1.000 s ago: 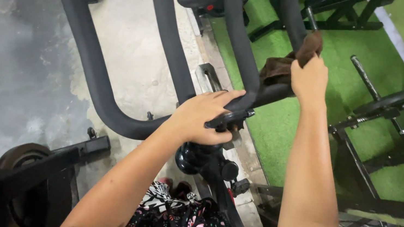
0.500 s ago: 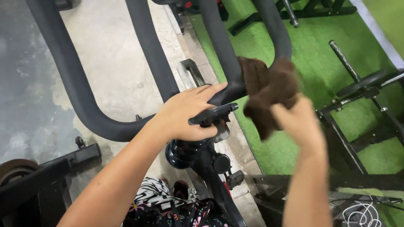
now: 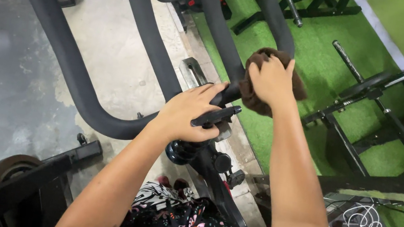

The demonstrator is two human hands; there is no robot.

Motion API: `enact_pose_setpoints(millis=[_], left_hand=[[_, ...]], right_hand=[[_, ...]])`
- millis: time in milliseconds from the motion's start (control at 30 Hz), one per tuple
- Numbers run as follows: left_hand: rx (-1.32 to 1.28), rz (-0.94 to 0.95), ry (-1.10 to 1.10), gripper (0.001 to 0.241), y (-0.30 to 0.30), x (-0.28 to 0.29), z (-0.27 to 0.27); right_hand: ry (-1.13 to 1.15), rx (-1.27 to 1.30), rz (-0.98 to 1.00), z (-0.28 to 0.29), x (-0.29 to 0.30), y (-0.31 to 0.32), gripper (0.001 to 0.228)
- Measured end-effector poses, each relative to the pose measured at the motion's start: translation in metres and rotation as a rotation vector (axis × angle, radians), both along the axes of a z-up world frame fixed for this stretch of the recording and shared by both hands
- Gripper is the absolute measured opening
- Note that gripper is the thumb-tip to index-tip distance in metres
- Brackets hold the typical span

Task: Cleaning several pieces of gym equipment including a leg press machine and stationary exercise bikes using a spray bottle and a cloth.

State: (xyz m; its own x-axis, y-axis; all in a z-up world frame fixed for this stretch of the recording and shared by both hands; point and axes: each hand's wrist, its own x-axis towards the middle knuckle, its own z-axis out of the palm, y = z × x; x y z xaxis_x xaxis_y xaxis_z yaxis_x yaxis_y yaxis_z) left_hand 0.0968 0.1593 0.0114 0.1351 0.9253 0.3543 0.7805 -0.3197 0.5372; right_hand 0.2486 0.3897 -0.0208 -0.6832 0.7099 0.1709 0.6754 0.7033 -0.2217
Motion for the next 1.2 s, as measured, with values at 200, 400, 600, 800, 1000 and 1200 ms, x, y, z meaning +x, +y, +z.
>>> enact_pose_setpoints(millis=[200,400,600,800,1000,1200], left_hand=[[0.000,-0.007,0.002,0.038,0.000,-0.002,-0.001],[0.055,-0.009,0.016,0.040,-0.002,-0.003,-0.010],[0.171,-0.061,0.027,0.037,-0.005,-0.009,-0.015],[0.088,-0.296,-0.446,0.025,-0.034,-0.021,0.024],[0.176,-0.188,-0.439,0.026,-0.067,-0.041,0.039],[0.146,-0.106,-0.366,0.035,-0.082,-0.057,0.044]], right_hand=[[-0.186,-0.035,-0.105,0.012,-0.020,-0.012,0.044],[0.328,0.192,0.012,-0.039,0.015,-0.037,0.037],[0.466,-0.184,-0.088,0.035,0.029,-0.092,0.038],[0.710,-0.653,-0.043,0.068,0.029,-0.077,0.048],[0.284,-0.084,0.209,-0.004,-0.060,-0.027,0.071],[-0.197,0.422,0.013,0.010,-0.148,-0.060,0.086]])
